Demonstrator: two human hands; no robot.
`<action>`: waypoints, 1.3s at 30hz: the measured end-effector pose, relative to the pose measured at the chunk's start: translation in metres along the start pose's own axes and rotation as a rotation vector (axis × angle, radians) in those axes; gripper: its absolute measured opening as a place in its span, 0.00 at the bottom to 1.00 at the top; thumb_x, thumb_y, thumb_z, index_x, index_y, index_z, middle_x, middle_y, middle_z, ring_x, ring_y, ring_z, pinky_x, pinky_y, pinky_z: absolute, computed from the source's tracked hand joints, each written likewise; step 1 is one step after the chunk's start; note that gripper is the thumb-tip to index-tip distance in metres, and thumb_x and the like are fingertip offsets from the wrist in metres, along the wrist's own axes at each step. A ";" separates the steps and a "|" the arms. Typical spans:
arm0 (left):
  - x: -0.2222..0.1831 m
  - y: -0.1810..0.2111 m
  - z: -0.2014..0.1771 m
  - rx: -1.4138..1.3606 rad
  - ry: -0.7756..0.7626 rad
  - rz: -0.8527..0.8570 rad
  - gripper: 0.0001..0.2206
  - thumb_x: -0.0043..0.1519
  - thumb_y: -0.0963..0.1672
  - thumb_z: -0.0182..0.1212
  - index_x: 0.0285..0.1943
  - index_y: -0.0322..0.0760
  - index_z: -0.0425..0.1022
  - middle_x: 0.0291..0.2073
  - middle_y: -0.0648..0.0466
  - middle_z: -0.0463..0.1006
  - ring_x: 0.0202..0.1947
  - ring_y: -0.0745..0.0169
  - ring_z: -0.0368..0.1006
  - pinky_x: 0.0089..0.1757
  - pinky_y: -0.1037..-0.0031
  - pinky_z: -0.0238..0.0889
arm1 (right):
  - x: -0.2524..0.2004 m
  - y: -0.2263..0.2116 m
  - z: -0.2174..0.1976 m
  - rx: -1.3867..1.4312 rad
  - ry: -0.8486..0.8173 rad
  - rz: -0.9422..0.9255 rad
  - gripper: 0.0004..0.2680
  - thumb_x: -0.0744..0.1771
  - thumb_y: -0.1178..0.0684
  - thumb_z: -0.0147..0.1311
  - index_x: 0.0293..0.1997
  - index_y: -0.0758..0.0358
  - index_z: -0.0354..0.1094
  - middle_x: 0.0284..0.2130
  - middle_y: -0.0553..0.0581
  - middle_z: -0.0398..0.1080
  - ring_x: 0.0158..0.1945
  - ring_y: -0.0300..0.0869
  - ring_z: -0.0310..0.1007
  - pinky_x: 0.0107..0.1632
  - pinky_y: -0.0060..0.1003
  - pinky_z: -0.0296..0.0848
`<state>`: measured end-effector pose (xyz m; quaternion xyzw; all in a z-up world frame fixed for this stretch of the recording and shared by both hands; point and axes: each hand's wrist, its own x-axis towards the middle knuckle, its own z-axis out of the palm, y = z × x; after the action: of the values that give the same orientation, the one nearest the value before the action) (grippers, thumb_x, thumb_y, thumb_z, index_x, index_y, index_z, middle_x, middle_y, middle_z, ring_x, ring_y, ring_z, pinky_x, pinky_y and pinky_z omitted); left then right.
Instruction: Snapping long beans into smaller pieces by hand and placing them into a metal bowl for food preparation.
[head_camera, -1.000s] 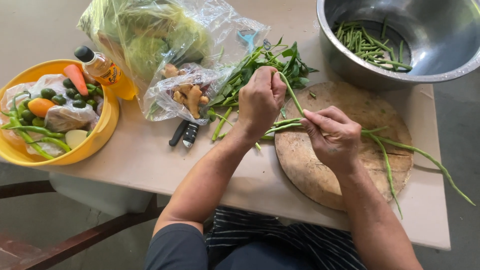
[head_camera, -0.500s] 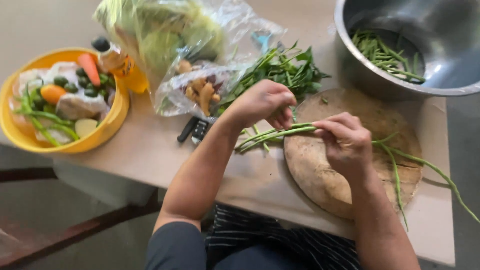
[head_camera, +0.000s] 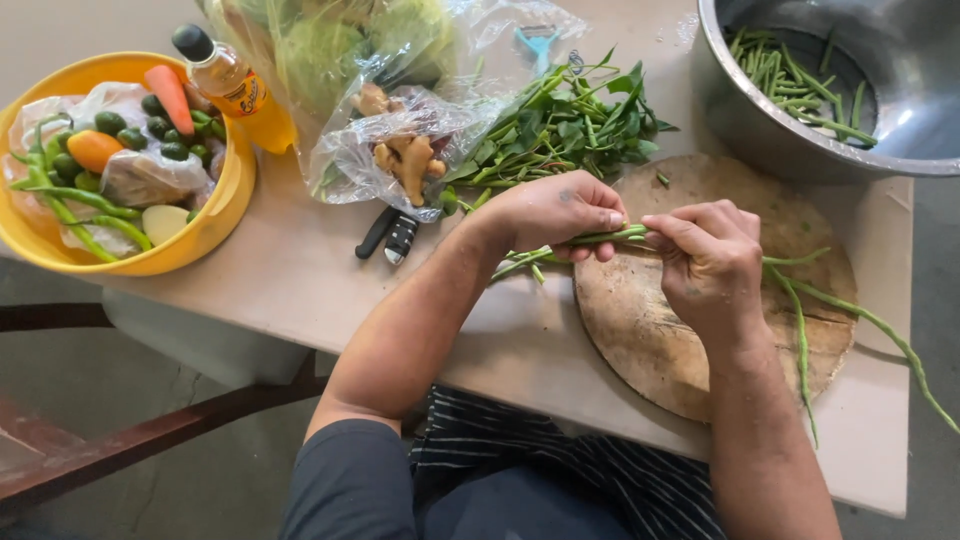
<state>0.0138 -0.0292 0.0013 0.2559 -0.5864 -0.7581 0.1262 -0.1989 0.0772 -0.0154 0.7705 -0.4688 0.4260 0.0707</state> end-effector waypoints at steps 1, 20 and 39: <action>0.002 -0.002 -0.001 0.027 -0.011 0.014 0.08 0.65 0.41 0.55 0.41 0.30 0.78 0.23 0.44 0.81 0.16 0.65 0.76 0.16 0.81 0.69 | -0.001 0.001 0.001 -0.010 0.004 -0.009 0.03 0.71 0.52 0.65 0.43 0.56 0.81 0.36 0.53 0.76 0.42 0.49 0.75 0.52 0.40 0.66; 0.032 -0.016 -0.028 0.126 0.714 0.363 0.09 0.64 0.44 0.53 0.37 0.34 0.77 0.17 0.47 0.79 0.14 0.57 0.78 0.13 0.74 0.72 | -0.002 -0.005 -0.005 0.104 0.097 0.051 0.02 0.69 0.58 0.68 0.41 0.64 0.81 0.30 0.58 0.75 0.33 0.53 0.76 0.40 0.41 0.75; 0.009 -0.002 0.010 0.002 0.015 0.050 0.07 0.64 0.42 0.59 0.36 0.32 0.78 0.20 0.48 0.78 0.15 0.70 0.71 0.15 0.82 0.64 | -0.006 0.012 -0.001 -0.077 -0.005 -0.011 0.07 0.72 0.46 0.63 0.45 0.55 0.82 0.35 0.52 0.75 0.42 0.48 0.75 0.51 0.40 0.66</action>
<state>0.0008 -0.0246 -0.0009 0.2469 -0.5925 -0.7522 0.1492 -0.2095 0.0749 -0.0224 0.7708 -0.4808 0.4054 0.1018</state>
